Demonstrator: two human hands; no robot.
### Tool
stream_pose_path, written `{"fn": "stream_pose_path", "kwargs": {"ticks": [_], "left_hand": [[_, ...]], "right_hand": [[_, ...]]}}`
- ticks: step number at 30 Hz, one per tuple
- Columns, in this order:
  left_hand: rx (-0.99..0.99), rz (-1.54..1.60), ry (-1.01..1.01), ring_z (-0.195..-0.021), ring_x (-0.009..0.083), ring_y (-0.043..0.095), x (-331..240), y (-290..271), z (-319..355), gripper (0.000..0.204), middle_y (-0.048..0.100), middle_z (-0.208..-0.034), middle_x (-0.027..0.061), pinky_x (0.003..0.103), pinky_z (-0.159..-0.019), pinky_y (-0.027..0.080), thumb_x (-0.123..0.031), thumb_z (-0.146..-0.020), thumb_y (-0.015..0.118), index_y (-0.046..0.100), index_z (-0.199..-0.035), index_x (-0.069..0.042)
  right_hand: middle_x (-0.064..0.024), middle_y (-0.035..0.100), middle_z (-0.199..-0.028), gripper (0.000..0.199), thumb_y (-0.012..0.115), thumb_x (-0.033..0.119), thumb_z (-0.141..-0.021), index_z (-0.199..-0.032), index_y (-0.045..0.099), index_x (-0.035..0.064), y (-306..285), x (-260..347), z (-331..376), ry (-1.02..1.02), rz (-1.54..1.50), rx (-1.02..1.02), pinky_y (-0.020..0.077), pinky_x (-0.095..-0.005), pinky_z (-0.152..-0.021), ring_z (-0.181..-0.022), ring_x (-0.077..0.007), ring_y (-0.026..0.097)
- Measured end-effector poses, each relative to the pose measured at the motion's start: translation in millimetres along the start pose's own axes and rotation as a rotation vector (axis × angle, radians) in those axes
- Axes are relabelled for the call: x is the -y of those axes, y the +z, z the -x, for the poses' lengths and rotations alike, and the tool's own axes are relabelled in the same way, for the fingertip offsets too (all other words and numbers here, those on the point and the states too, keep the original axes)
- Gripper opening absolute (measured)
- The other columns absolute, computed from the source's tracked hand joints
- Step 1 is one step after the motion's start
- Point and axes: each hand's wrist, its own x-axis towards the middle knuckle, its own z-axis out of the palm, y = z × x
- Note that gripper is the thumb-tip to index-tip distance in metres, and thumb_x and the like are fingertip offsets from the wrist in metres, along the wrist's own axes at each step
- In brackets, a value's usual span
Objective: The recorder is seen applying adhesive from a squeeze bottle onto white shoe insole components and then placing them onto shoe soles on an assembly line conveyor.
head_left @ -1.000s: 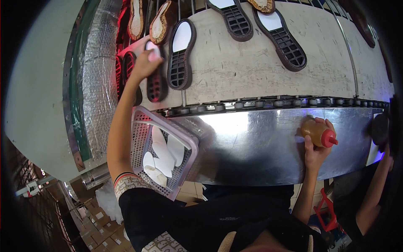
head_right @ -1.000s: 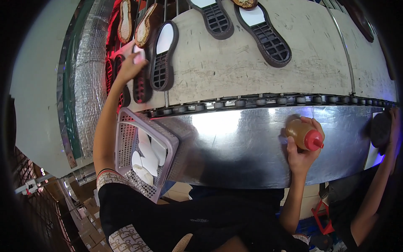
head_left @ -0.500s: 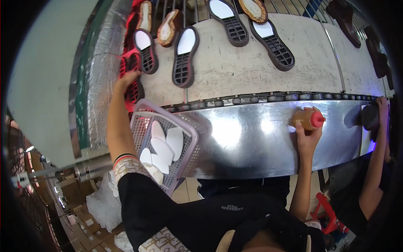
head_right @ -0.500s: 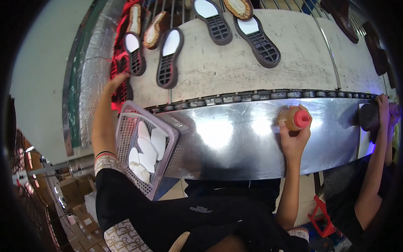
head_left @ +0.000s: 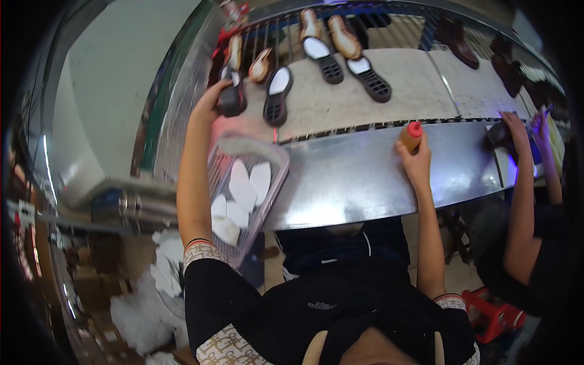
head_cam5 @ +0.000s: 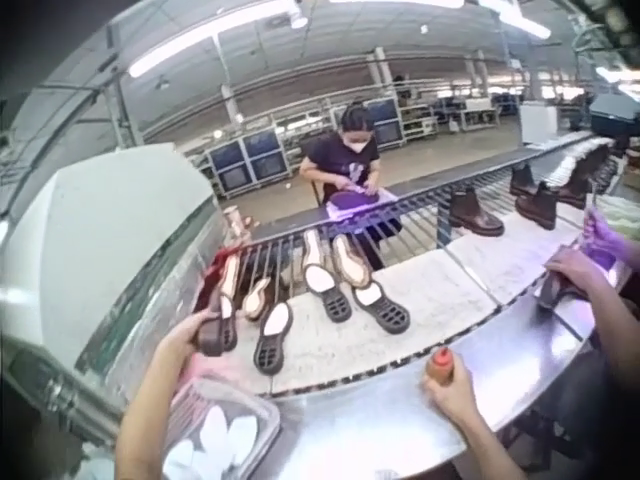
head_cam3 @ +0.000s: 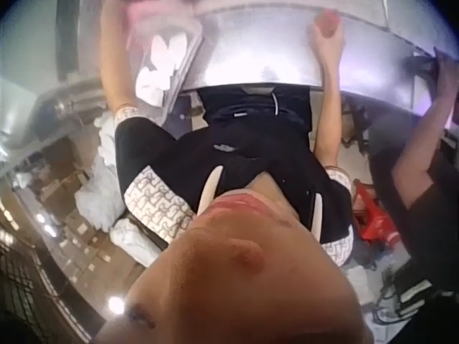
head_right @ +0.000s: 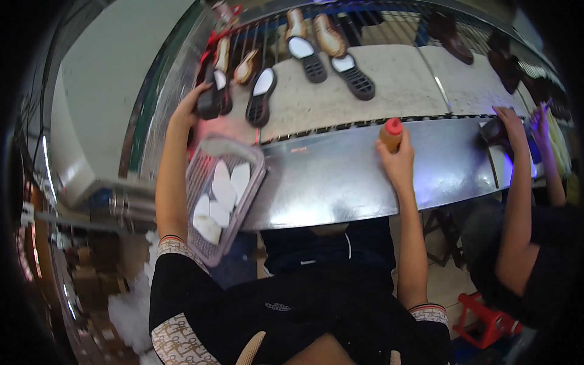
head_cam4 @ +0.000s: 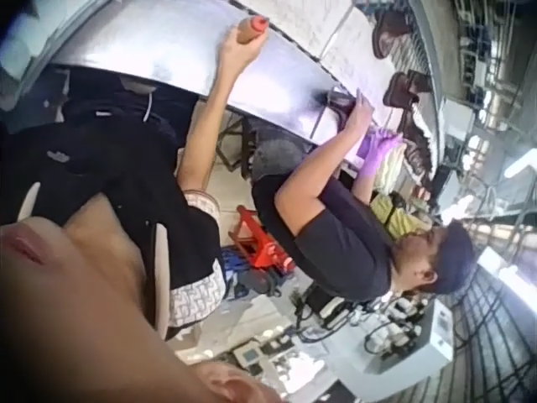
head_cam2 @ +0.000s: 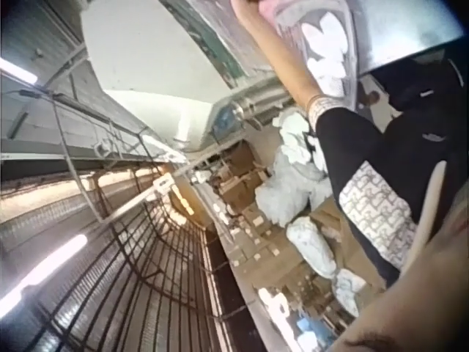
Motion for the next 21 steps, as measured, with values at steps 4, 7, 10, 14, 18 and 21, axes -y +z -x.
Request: {"fn": "stream_pose_path", "kwargs": {"ticks": [4,7,10,14,18,21], "left_hand": [[0.139,-0.782,0.681,-0.084,0.0195,0.062,16,89,122,0.054,0.064,-0.097,0.0163,0.031,-0.076,0.048,-0.023,-0.076,0.060,0.051,-0.128,-0.010],[0.010,-1.121,0.663,-0.082,0.0386,0.061,103,161,187,0.041,0.060,-0.099,0.0232,0.042,-0.075,0.051,-0.022,-0.076,0.054,0.059,-0.115,-0.009],[0.064,-1.177,0.445,-0.085,0.0395,0.061,168,186,224,0.044,0.058,-0.108,0.0231,0.046,-0.077,0.049,-0.027,-0.081,0.052,0.055,-0.120,-0.007],[0.201,-1.109,0.440,-0.078,0.0338,0.064,128,146,271,0.038,0.065,-0.081,0.0189,0.042,-0.071,0.050,-0.040,-0.085,0.053,0.066,-0.104,-0.010],[-0.431,-0.894,0.461,-0.076,0.0322,0.063,109,59,228,0.047,0.064,-0.083,0.0219,0.041,-0.071,0.048,-0.044,-0.088,0.047,0.064,-0.101,-0.002],[-0.456,-1.533,-0.123,-0.096,0.0378,0.061,133,3,201,0.067,0.064,-0.097,0.0242,0.047,-0.084,0.045,-0.059,-0.082,0.047,0.063,-0.102,0.002]], "right_hand": [[-0.0119,0.062,-0.096,0.044,0.069,0.018,-0.077,-0.114,0.050,0.0025,3,-8,-8,-0.024,-0.027,0.005,0.0460,-0.0323,-0.078,-0.086,-0.0211,0.059],[-0.0100,0.060,-0.099,0.047,0.070,0.023,-0.077,-0.115,0.050,0.0029,4,-13,-12,-0.022,-0.027,-0.007,0.0459,-0.0324,-0.079,-0.089,-0.0202,0.058],[-0.0107,0.059,-0.101,0.049,0.070,0.024,-0.077,-0.116,0.049,0.0029,5,-13,-13,-0.021,-0.060,0.007,0.0463,-0.0322,-0.079,-0.089,-0.0200,0.058],[-0.0107,0.060,-0.102,0.050,0.070,0.022,-0.077,-0.117,0.049,0.0029,-5,-30,-13,-0.103,0.008,-0.016,0.0476,-0.0312,-0.077,-0.090,-0.0194,0.058],[-0.0114,0.060,-0.103,0.050,0.070,0.021,-0.076,-0.119,0.049,0.0038,-7,-26,-11,-0.019,-0.074,-0.025,0.0477,-0.0312,-0.078,-0.089,-0.0198,0.059],[-0.0117,0.063,-0.100,0.053,0.071,0.023,-0.075,-0.119,0.050,0.0050,2,-11,-11,0.030,-0.070,0.035,0.0480,-0.0314,-0.078,-0.090,-0.0198,0.060]]}}
